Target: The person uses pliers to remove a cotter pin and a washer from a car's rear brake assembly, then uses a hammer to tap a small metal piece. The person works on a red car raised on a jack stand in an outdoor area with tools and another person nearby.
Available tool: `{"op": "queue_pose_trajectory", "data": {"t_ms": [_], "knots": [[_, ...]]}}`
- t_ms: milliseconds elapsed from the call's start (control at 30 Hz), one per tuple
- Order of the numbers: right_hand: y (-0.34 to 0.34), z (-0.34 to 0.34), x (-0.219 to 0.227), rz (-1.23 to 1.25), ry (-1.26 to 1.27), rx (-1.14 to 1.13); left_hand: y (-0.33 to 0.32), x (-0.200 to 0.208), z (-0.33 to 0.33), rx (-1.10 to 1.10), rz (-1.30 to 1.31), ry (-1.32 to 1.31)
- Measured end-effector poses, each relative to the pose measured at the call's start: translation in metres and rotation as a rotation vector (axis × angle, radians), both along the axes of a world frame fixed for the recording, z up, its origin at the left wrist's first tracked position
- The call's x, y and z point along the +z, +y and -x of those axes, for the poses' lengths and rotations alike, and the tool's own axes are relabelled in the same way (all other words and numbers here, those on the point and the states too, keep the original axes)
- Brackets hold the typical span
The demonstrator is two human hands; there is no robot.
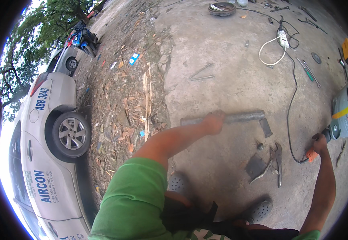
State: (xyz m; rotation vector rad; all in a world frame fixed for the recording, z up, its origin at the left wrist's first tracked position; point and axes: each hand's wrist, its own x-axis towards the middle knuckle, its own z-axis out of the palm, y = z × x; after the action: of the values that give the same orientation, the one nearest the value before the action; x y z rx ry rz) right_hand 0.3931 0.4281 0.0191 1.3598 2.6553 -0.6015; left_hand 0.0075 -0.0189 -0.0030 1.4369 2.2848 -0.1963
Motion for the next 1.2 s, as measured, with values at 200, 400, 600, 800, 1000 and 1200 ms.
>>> {"op": "queue_pose_trajectory", "data": {"t_ms": [200, 400, 600, 800, 1000, 1200], "knots": [[-0.008, 0.003, 0.009, 0.113, 0.039, -0.107, 0.000, 0.012, -0.002, 0.018, -0.004, -0.046], [0.001, -0.002, -0.001, 0.085, 0.024, -0.063, -0.001, 0.009, -0.002, 0.030, -0.022, -0.055], [0.007, -0.006, -0.009, -0.004, 0.016, 0.013, -0.001, 0.013, -0.003, 0.023, -0.004, -0.034], [0.007, -0.006, -0.011, -0.002, 0.053, 0.005, 0.001, 0.012, -0.002, 0.031, 0.054, -0.059], [0.008, -0.004, -0.009, -0.025, 0.007, 0.038, -0.001, 0.002, -0.001, -0.020, -0.035, 0.071], [0.013, -0.004, -0.016, 0.006, 0.026, 0.017, 0.001, 0.016, -0.002, 0.005, 0.056, -0.028]]}}
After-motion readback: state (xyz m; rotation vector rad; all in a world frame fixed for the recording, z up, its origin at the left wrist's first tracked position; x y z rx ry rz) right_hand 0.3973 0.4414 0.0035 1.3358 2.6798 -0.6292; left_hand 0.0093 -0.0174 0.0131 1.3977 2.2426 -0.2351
